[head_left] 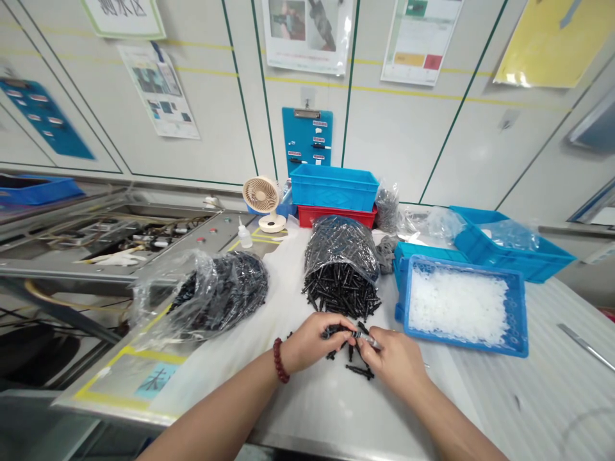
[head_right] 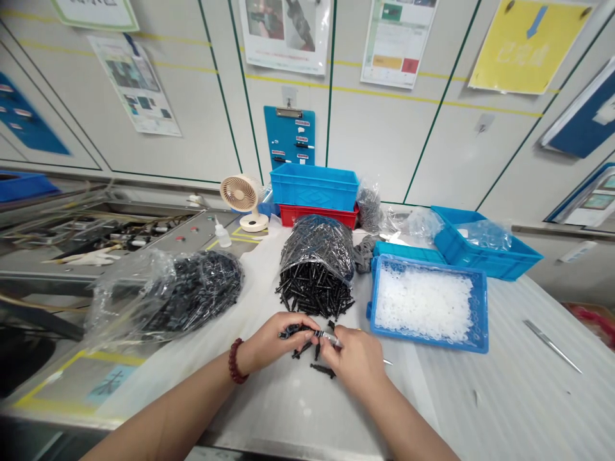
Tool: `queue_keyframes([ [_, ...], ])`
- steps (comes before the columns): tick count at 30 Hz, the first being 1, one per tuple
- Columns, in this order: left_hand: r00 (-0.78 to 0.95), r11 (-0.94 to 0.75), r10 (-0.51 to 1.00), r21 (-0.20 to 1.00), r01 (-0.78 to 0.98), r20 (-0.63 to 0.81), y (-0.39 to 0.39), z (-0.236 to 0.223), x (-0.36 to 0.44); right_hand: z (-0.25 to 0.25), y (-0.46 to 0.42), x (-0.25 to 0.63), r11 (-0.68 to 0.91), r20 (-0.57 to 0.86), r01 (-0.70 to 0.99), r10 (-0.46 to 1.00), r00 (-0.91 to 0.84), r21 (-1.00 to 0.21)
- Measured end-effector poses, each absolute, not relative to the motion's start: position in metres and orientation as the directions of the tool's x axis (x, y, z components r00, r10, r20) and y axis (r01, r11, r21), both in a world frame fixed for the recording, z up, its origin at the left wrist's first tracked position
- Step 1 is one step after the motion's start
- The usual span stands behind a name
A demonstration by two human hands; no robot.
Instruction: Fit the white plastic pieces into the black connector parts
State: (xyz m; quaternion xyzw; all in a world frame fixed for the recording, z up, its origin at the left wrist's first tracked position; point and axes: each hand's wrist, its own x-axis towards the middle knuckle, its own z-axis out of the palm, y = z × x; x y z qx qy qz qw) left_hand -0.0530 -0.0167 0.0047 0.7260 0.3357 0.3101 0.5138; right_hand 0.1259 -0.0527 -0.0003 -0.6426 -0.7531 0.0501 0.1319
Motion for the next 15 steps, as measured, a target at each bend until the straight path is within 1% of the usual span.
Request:
queue_keyframes([
  [2,0.536,-0.173,0.840,0.976,0.129,0.078,-0.014,0.004,-0.054,0.001,-0.052,0.127,0.179,0.149,0.949,0.978,-0.143,-0.260],
  [3,0.496,-0.102,0.867,0.991,0.085,0.046,-0.011,0.004,-0.054,0.001,-0.052,0.128,0.188,0.160,0.944,0.976,-0.148,-0.270],
  [5,0.394,0.064,0.919,0.996,-0.062,-0.034,-0.006,0.004,-0.057,0.000,-0.050,0.131,0.226,0.194,0.926,0.966,-0.173,-0.303],
  [7,0.325,0.178,0.941,0.955,-0.239,-0.094,-0.001,0.006,-0.061,-0.004,-0.048,0.133,0.290,0.250,0.894,0.945,-0.212,-0.340],
  [9,0.320,0.236,0.940,0.903,-0.358,-0.119,0.002,0.008,-0.066,-0.008,-0.046,0.136,0.346,0.294,0.866,0.923,-0.246,-0.361],
  [11,0.355,0.287,0.924,0.873,-0.394,-0.143,0.003,0.011,-0.070,-0.012,-0.044,0.137,0.361,0.293,0.858,0.920,-0.262,-0.365],
  [15,0.392,0.358,0.896,0.863,-0.356,-0.209,0.003,0.012,-0.075,-0.014,-0.045,0.138,0.325,0.238,0.872,0.939,-0.249,-0.367],
])
